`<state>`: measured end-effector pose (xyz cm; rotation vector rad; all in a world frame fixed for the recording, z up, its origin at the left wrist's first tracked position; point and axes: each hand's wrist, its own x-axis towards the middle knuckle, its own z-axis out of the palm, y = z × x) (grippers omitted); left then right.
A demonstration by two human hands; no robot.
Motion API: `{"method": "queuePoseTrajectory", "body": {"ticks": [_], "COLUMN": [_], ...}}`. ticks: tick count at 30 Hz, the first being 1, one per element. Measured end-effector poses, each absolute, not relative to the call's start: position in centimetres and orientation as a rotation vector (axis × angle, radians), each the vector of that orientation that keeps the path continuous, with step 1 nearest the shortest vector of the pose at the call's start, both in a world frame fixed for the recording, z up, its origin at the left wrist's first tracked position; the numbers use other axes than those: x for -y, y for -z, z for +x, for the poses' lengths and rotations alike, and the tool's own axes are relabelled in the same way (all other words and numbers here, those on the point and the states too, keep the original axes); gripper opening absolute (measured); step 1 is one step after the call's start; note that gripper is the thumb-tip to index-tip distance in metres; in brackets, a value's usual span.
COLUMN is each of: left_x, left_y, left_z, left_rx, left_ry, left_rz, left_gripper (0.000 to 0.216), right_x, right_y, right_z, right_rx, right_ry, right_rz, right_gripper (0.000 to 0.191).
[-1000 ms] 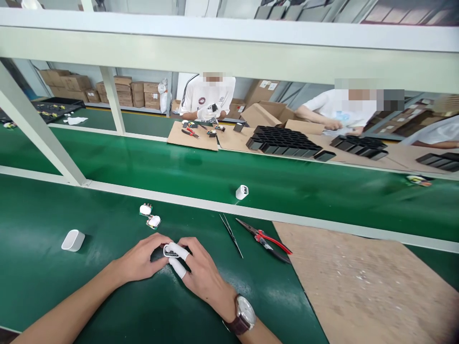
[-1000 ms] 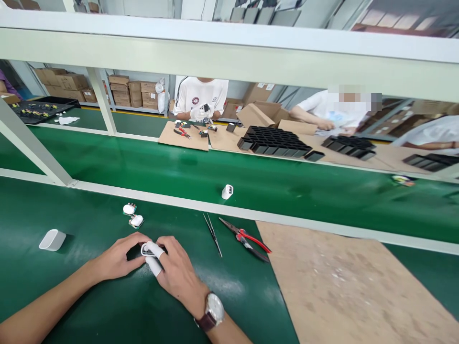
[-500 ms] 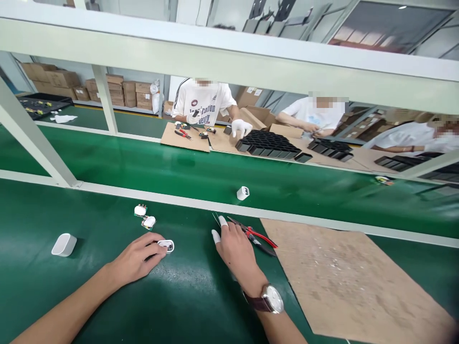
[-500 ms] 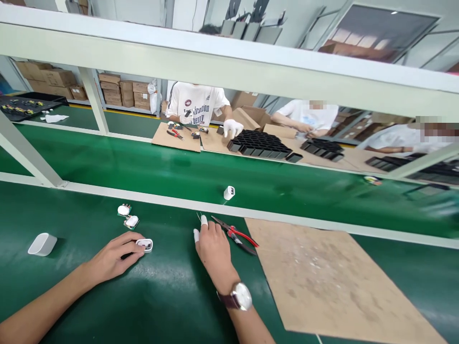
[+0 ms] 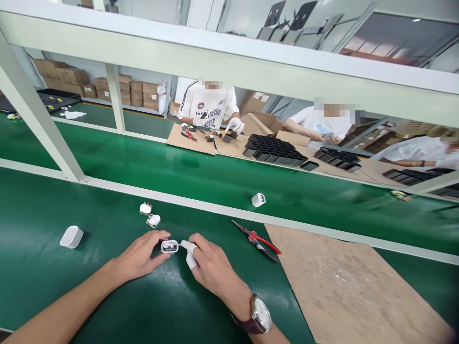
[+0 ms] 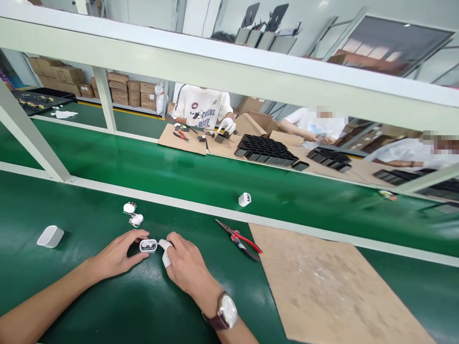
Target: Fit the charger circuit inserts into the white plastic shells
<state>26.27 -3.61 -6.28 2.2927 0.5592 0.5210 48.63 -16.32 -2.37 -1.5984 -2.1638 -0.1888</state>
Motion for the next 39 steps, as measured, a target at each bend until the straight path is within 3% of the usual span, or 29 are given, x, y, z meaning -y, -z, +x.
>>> {"method": "queuePoseTrajectory", "body": {"ticks": [15,21,24,34,39], "left_x": [3.6,3.4,3.4,3.6,3.8], "left_y": [6.8,5.8,5.7,6.1,5.3], "left_z": [26.2,26.4,26.5,26.3,26.3], "left_rx": [-0.572,-0.411,-0.279,-0.39,-0.211], "left_ry": [-0.509,-0.571,-0.629,-0.626,-0.751], "left_rz": [2.286,2.4,2.429,2.415,2.506], "left_gripper": [0.052,0.026,0.026,0.027,0.023], "right_x": [15.5,16.0,16.3,14.5,13.2], "right_y": [1.9,-0.1,-0.3,5.9,4.9], "right_z": [48.6,48.0,48.4,53.9,52.2], "right_rx": [2.225,2.387,2.401,1.987,1.975], "right_ry": [0.252,0.356,0.34,0.304,0.287], "right_rz": [-1.578,-1.609,-1.621,-1.88,-1.761], "right_gripper": [0.023,0.022,0.022,0.027,0.026]}}
